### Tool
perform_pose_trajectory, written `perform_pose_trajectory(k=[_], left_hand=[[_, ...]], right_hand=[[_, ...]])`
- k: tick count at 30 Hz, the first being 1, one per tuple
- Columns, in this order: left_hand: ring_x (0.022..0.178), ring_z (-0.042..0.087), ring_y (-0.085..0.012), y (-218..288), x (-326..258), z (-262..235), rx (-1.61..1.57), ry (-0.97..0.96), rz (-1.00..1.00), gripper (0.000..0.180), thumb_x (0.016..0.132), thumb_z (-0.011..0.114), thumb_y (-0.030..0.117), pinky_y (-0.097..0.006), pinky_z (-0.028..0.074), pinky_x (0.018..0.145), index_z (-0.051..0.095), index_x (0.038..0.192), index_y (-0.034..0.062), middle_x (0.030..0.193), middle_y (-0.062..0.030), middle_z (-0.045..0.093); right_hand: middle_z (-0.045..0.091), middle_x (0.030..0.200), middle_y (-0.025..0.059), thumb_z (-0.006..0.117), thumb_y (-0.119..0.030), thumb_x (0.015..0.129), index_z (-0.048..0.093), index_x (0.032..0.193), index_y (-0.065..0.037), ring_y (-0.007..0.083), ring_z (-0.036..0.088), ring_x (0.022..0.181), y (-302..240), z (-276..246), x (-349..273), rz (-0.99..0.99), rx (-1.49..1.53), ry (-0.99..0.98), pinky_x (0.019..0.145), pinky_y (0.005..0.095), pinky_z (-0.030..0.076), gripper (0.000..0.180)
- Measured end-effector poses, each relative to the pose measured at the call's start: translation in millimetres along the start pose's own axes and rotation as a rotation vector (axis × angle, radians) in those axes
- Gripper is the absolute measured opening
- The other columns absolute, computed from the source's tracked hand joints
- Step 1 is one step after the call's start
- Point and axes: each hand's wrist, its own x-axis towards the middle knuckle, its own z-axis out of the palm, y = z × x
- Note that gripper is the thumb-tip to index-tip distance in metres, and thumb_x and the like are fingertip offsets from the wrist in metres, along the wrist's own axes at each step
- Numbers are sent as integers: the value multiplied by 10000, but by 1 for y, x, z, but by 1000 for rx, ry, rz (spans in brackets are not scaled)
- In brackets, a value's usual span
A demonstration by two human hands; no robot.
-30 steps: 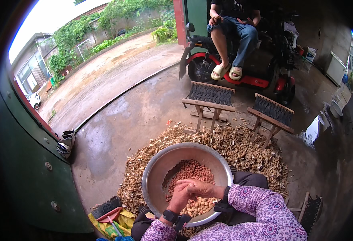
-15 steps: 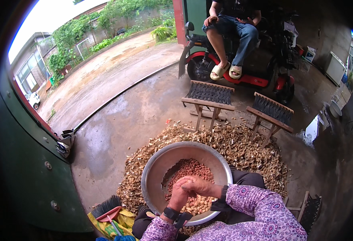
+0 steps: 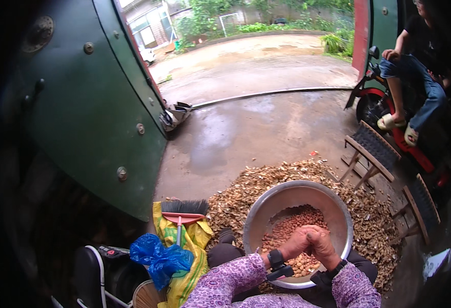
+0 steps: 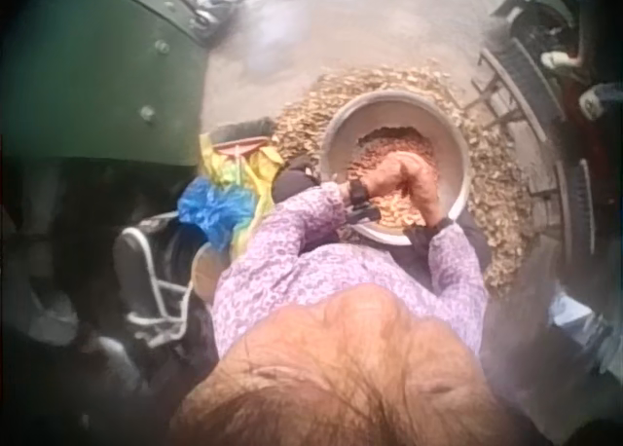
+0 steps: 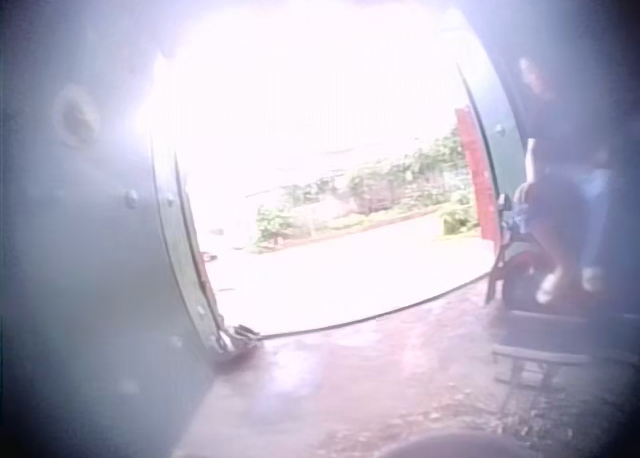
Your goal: The person sits on the ground and shells peanuts by hand, placing the shelled nuts into a metal bowl and discarding the shells onto the floor. Another person briefly appears, opens an umbrella, and walks away.
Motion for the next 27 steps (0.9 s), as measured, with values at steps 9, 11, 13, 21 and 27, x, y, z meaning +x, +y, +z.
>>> perform_pose_trajectory(k=[9, 11, 13, 21, 27], left_hand=[[520, 472, -53, -10, 6, 2, -132, -1, 30, 275, 820, 504, 294, -171, 378, 425, 521, 927, 42, 765, -3, 537], [521, 478, -56, -8, 11, 2, -178, -9, -26, 262, 830, 492, 291, -174, 391, 422, 511, 919, 45, 742, -1, 533], [522, 484, -58, -2, 11, 3, -225, -13, -79, 251, 840, 480, 288, -176, 405, 418, 502, 912, 49, 720, 2, 529], [640, 546, -89, 2, 5, -8, -240, 123, -50, 182, 799, 554, 158, -200, 483, 477, 422, 875, 60, 750, -28, 537], [744, 529, -92, -3, -3, -14, -261, 2, -89, 180, 793, 555, 127, -248, 500, 575, 434, 907, 59, 836, -13, 520]], right_hand=[[534, 711, 22, 601, -528, 668, 522, 942, 18, 68, 491, 522, -11, 8, 0, -63, -176, 56, 409, 166, 375, 615], [532, 697, 36, 519, -593, 687, 522, 923, 21, 79, 493, 497, -19, -1, 2, 38, -200, -16, 389, 175, 378, 658], [537, 713, 51, 446, -621, 703, 514, 926, 19, 97, 500, 481, -14, -10, 5, 80, -151, 42, 373, 183, 381, 681], [545, 765, 84, 490, -545, 736, 502, 878, -9, 134, 543, 669, -22, -21, 8, -110, -43, 304, 557, 248, 474, 555], [508, 657, 7, 536, -445, 763, 516, 803, -17, 68, 481, 572, -15, -17, 7, -117, -309, 162, 502, 189, 408, 431]])
